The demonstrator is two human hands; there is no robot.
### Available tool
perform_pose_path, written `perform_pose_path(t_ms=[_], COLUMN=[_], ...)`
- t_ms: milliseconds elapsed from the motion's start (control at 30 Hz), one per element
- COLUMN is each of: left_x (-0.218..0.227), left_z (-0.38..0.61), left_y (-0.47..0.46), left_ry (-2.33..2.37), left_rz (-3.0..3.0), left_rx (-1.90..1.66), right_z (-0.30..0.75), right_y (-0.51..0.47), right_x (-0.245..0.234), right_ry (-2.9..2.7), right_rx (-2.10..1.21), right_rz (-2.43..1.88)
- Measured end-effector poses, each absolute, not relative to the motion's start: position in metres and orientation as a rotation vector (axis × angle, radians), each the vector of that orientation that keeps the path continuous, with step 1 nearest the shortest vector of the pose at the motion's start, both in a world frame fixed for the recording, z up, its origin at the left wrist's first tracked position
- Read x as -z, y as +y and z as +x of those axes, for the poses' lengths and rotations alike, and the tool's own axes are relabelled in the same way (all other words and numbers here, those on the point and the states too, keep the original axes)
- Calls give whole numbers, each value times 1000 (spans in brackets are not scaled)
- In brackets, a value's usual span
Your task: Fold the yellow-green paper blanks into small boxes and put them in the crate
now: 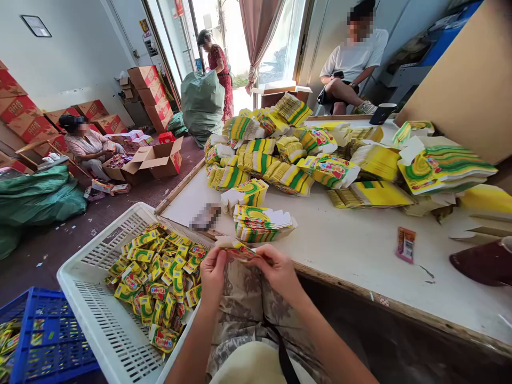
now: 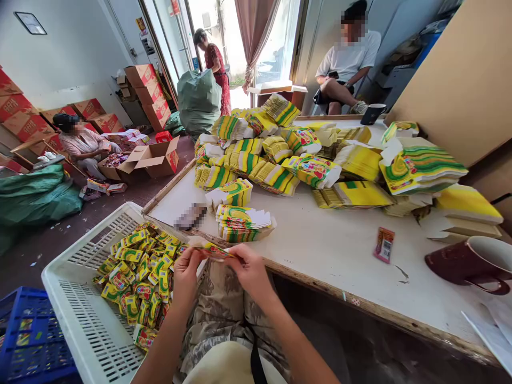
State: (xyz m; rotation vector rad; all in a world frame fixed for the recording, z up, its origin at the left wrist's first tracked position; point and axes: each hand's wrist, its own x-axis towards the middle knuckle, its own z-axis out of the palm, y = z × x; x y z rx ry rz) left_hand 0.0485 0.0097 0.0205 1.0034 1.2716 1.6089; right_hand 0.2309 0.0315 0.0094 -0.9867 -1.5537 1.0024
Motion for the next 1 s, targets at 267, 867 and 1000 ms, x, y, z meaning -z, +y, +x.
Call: perform_pose_path(t_ms=[267, 867, 1000], left_x=[-51, -15, -13], left_z=[37, 63, 62], left_y=[-2, -17, -11], left_ry=[1350, 1252, 1282], left_rz=[1796, 2064, 1929], left_rx=[-899, -860, -805], right_z=[248, 222, 224], right_y=[18, 5, 4], right_x=[-35, 5, 8], right_ry=[-2154, -1189, -1518], right_rx=[-406, -1856, -1393], right_rz=[-818, -792, -844])
